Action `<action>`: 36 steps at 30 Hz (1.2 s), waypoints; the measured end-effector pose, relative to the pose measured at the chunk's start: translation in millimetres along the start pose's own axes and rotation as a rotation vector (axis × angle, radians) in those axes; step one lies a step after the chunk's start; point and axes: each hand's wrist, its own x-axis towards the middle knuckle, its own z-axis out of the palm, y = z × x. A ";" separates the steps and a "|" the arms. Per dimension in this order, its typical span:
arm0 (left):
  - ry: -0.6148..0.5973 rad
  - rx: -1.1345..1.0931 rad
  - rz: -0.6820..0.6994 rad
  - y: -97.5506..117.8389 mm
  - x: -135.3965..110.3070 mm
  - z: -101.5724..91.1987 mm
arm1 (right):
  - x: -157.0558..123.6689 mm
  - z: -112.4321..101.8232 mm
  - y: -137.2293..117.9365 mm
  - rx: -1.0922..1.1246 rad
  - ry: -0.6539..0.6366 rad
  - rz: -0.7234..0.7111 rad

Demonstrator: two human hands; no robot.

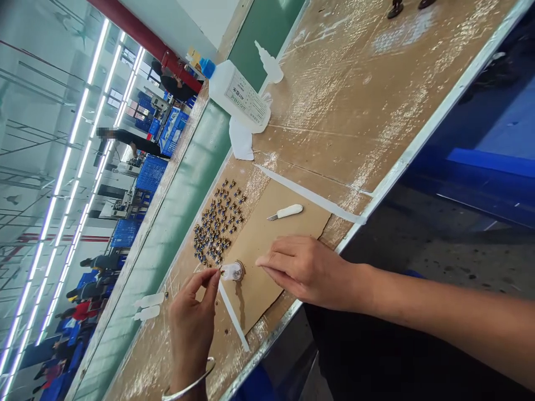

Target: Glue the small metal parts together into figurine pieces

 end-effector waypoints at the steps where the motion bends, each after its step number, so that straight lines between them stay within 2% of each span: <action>1: -0.005 0.012 0.006 0.4 0.7 -0.4 | 0.0 -0.2 0.2 0.004 -0.001 0.004; 7: -0.034 0.054 0.033 0.9 4.6 -0.2 | 0.1 -1.5 0.6 0.015 -0.006 0.009; 22: -0.045 -0.003 -0.032 5.3 0.9 -2.0 | -0.6 -0.6 0.9 0.032 0.005 0.011; 25: 0.004 -0.055 -0.185 8.4 -11.1 -12.0 | -2.3 -0.4 1.7 0.048 0.003 0.016; 29: 0.112 -0.090 -0.568 1.8 -45.6 -20.6 | -3.8 -1.0 2.3 0.060 -0.011 0.026; 32: 0.190 -0.081 -0.785 -14.3 -79.7 -14.0 | -4.1 -0.6 1.8 0.059 -0.010 0.013; 36: 0.208 -0.233 -0.894 -37.5 -115.5 3.1 | -4.2 0.9 0.1 0.039 -0.017 0.006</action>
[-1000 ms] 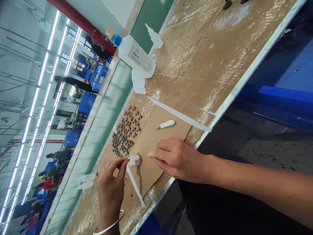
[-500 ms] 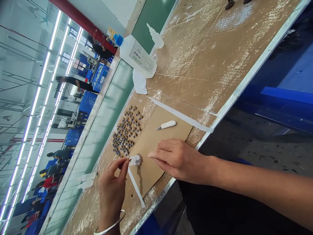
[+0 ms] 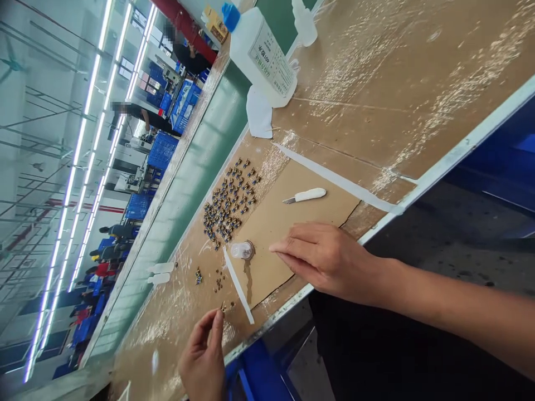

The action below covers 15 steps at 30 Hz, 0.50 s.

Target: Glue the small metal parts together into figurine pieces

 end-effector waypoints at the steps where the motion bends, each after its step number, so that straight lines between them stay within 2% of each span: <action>1: -0.017 -0.038 -0.022 -7.0 -0.9 1.7 | 0.0 0.3 -0.3 -0.006 -0.001 -0.002; 4: -0.028 -0.107 -0.047 -15.3 -4.3 7.4 | -0.2 0.7 -0.4 -0.021 -0.001 -0.011; 11: -0.005 -0.081 -0.006 -7.3 -6.5 13.9 | -1.1 0.8 0.3 -0.041 0.034 -0.041; 15: -0.033 -0.082 -0.008 -5.0 -5.7 11.4 | -0.4 0.3 -2.9 -0.022 0.013 0.034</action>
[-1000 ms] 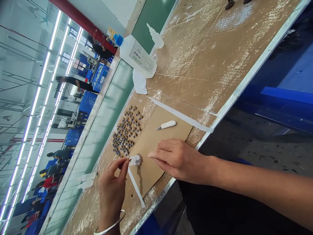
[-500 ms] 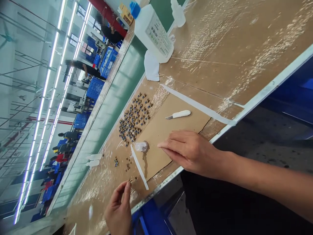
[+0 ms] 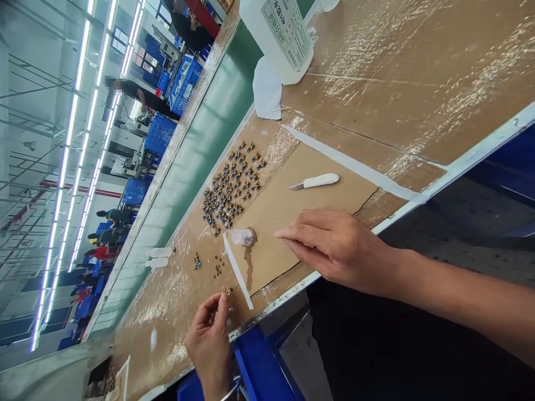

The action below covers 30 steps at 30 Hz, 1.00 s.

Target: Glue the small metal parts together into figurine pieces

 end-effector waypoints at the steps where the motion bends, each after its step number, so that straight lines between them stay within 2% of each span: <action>1: -0.008 -0.007 0.004 0.4 -0.2 -0.6 | 0.3 -0.2 -0.7 0.005 -0.007 0.016; 14: -0.015 0.066 0.017 7.1 -2.2 -1.5 | 0.9 -2.0 -2.7 0.015 -0.021 0.050; 22: -0.024 0.111 0.030 2.7 0.9 -0.7 | 2.1 -2.7 -2.2 -0.001 -0.018 0.040; 30: -0.064 0.202 0.047 18.1 0.4 -1.0 | -0.1 -2.1 0.5 -0.015 -0.034 0.034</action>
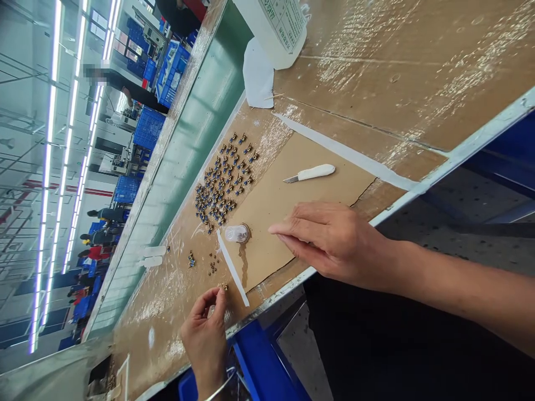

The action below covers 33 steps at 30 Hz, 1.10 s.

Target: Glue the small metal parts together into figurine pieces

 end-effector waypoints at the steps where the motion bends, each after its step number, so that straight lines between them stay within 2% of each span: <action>1: 0.002 0.022 0.006 1.6 0.0 -0.7 | -0.2 -0.1 -0.1 0.003 -0.002 0.001; 7: -0.008 0.128 0.022 1.1 6.0 -3.5 | -0.1 0.6 -0.7 0.016 0.002 0.002; 10: 0.002 0.097 0.039 -2.5 4.8 -3.7 | -0.1 0.2 2.1 0.013 0.026 -0.052; 13: 0.106 -0.025 0.092 -5.5 -7.8 -0.2 | -0.5 0.9 0.7 0.045 0.030 -0.077; 16: 0.245 -0.208 0.179 -7.1 -28.3 8.4 | -2.4 7.5 -11.1 0.185 -0.055 -0.029; 18: 0.284 -0.344 0.297 -6.0 -40.8 14.6 | -4.4 15.3 -22.5 0.309 -0.117 -0.012; 21: 0.255 -0.452 0.489 0.2 -53.0 19.9 | -7.8 26.9 -36.8 0.409 -0.184 -0.065; 25: 0.235 -0.456 0.621 11.2 -61.2 18.5 | -10.5 32.0 -45.1 0.433 -0.234 -0.137; 27: 0.233 -0.436 0.646 15.1 -65.4 16.2 | -11.1 30.4 -46.6 0.436 -0.242 -0.162; 33: 0.165 -0.280 0.602 22.0 -78.3 10.1 | -13.3 24.0 -48.6 0.402 -0.207 -0.213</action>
